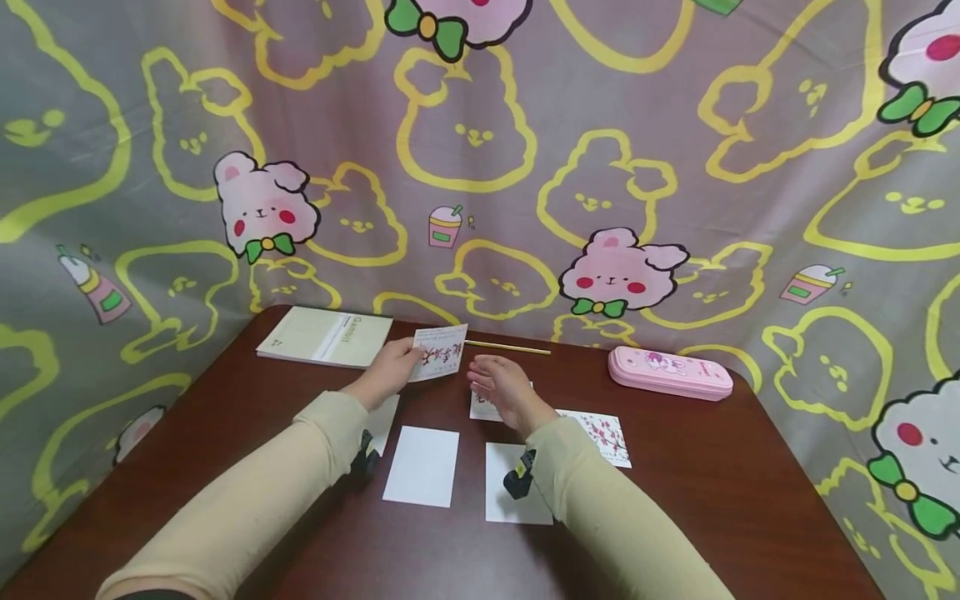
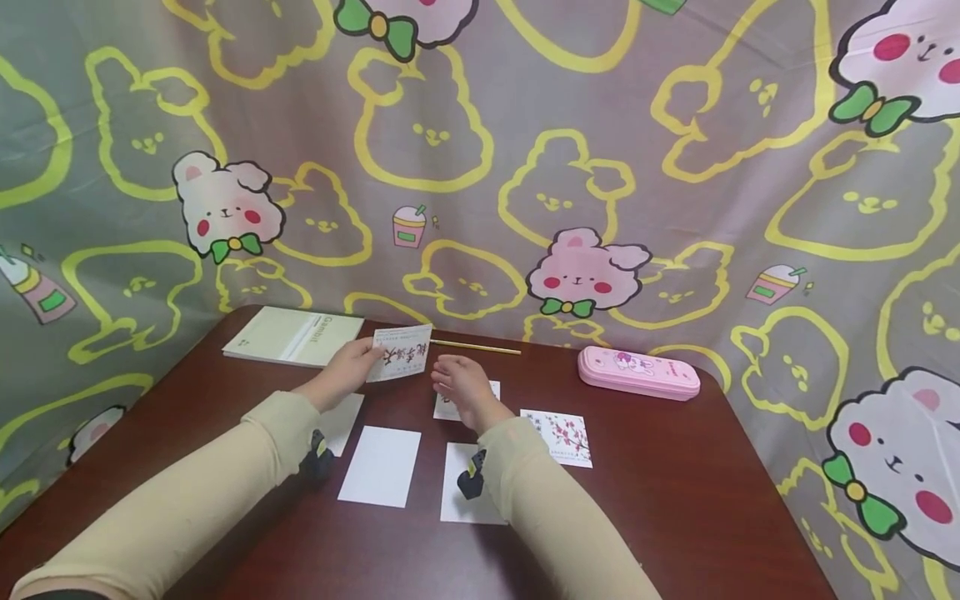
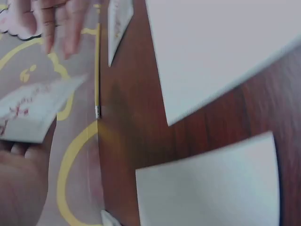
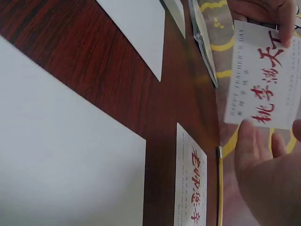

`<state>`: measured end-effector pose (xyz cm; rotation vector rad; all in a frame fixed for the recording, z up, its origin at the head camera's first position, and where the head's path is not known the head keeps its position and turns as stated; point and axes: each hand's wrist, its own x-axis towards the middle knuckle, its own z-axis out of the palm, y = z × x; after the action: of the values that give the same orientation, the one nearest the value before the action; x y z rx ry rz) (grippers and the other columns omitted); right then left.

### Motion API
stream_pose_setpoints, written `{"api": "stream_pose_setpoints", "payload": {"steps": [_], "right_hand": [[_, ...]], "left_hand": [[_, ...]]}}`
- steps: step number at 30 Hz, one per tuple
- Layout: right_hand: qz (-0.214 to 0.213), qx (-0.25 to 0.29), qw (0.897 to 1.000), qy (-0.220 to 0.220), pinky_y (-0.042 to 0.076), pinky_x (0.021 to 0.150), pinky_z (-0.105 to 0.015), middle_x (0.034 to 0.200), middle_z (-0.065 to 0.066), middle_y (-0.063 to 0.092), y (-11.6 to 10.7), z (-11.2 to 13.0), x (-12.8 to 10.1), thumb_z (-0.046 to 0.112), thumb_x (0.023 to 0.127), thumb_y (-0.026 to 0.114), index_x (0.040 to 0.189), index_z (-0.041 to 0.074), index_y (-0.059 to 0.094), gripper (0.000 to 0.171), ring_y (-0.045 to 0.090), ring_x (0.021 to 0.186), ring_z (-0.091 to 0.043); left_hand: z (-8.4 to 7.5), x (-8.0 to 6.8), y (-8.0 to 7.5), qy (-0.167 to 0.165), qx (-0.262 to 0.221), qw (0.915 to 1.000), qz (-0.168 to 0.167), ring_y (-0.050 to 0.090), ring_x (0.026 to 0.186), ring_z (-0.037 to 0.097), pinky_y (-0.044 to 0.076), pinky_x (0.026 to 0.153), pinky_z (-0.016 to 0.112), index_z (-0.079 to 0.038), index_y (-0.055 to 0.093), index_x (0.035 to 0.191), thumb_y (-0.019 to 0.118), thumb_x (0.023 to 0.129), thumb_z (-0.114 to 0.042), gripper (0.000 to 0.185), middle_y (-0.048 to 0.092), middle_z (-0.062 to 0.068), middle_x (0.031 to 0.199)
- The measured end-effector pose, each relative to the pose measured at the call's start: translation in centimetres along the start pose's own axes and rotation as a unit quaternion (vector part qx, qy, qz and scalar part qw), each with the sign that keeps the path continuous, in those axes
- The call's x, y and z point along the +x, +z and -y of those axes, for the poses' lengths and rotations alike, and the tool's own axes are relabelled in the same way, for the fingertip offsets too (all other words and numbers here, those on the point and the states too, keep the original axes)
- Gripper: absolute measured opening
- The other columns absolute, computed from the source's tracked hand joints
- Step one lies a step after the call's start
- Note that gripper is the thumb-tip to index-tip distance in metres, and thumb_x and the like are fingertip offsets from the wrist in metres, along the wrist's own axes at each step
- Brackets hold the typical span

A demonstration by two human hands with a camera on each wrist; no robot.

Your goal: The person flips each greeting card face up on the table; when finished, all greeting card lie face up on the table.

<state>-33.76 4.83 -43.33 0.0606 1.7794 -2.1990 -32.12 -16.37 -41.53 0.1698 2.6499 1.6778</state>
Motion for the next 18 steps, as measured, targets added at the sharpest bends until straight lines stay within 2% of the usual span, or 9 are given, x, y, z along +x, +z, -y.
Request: {"api": "stream_pose_setpoints", "payload": {"steps": [2, 4, 7, 10, 12, 14, 18], "right_hand": [[-0.007, -0.023, 1.0, -0.005, 0.045, 0.11, -0.045, 0.145, -0.031, 0.049, -0.1, -0.2, 0.1, 0.006, 0.107, 0.048, 0.143, -0.011, 0.045, 0.04, 0.052, 0.134, -0.041], [-0.009, -0.045, 0.999, -0.008, 0.048, 0.107, -0.043, 0.135, -0.028, 0.057, -0.2, -0.4, 0.1, 0.003, 0.105, 0.052, 0.141, -0.011, 0.048, 0.038, 0.055, 0.13, -0.04], [-0.005, -0.067, 0.998, -0.01, 0.055, 0.093, -0.035, 0.115, -0.018, 0.065, -0.4, -0.7, 0.0, 0.002, 0.104, 0.056, 0.13, -0.01, 0.056, 0.029, 0.065, 0.111, -0.033], [0.005, -0.069, 0.997, -0.017, 0.057, 0.079, -0.028, 0.099, -0.011, 0.065, -0.6, -0.7, -0.1, 0.0, 0.103, 0.057, 0.118, -0.008, 0.059, 0.018, 0.066, 0.091, -0.024], [0.013, -0.074, 0.997, -0.022, 0.056, 0.075, -0.026, 0.096, -0.01, 0.063, -0.7, -0.6, -0.2, 0.0, 0.103, 0.057, 0.115, -0.007, 0.059, 0.014, 0.064, 0.087, -0.021], [0.026, -0.09, 0.995, -0.022, 0.055, 0.075, -0.026, 0.095, -0.009, 0.063, -0.8, -0.6, -0.2, 0.0, 0.102, 0.058, 0.114, -0.007, 0.061, 0.014, 0.063, 0.086, -0.021], [0.062, -0.151, 0.986, -0.026, 0.052, 0.074, -0.028, 0.093, -0.007, 0.064, -1.0, -0.4, -0.4, -0.001, 0.1, 0.058, 0.115, -0.007, 0.064, 0.017, 0.062, 0.086, -0.021]], "left_hand": [[0.0, 0.1, 0.1, -0.033, -0.076, 0.9965, 0.013, 0.069, 0.101, 0.023, 0.055, 0.088, 0.035, 0.011, 0.054, 0.139, 0.038, 0.111, -0.013, 0.04, 0.068, 0.023, 0.124], [-0.1, 0.1, 0.3, -0.059, -0.144, 0.9875, 0.024, 0.067, 0.092, 0.014, 0.054, 0.08, 0.028, 0.011, 0.051, 0.141, 0.037, 0.111, -0.012, 0.04, 0.069, 0.019, 0.118], [-0.3, 0.1, 0.4, -0.079, -0.223, 0.9708, 0.038, 0.065, 0.087, 0.007, 0.054, 0.076, 0.024, 0.011, 0.047, 0.143, 0.035, 0.112, -0.012, 0.04, 0.068, 0.01, 0.111], [-0.4, 0.2, 0.3, -0.076, -0.264, 0.9607, 0.041, 0.066, 0.086, 0.007, 0.055, 0.076, 0.024, 0.01, 0.047, 0.141, 0.036, 0.112, -0.014, 0.04, 0.068, 0.002, 0.104], [-0.4, 0.3, 0.0, -0.067, -0.274, 0.9585, 0.043, 0.066, 0.086, 0.008, 0.055, 0.075, 0.024, 0.01, 0.048, 0.14, 0.038, 0.111, -0.017, 0.041, 0.068, 0.001, 0.103], [-0.5, 0.4, -0.6, -0.062, -0.264, 0.9616, 0.047, 0.066, 0.086, 0.009, 0.055, 0.074, 0.024, 0.011, 0.049, 0.139, 0.041, 0.11, -0.019, 0.042, 0.067, 0.001, 0.104], [-0.9, 0.4, -1.5, -0.052, -0.187, 0.9784, 0.072, 0.064, 0.086, 0.012, 0.055, 0.072, 0.025, 0.011, 0.052, 0.137, 0.047, 0.108, -0.019, 0.042, 0.067, 0.009, 0.108]]}}
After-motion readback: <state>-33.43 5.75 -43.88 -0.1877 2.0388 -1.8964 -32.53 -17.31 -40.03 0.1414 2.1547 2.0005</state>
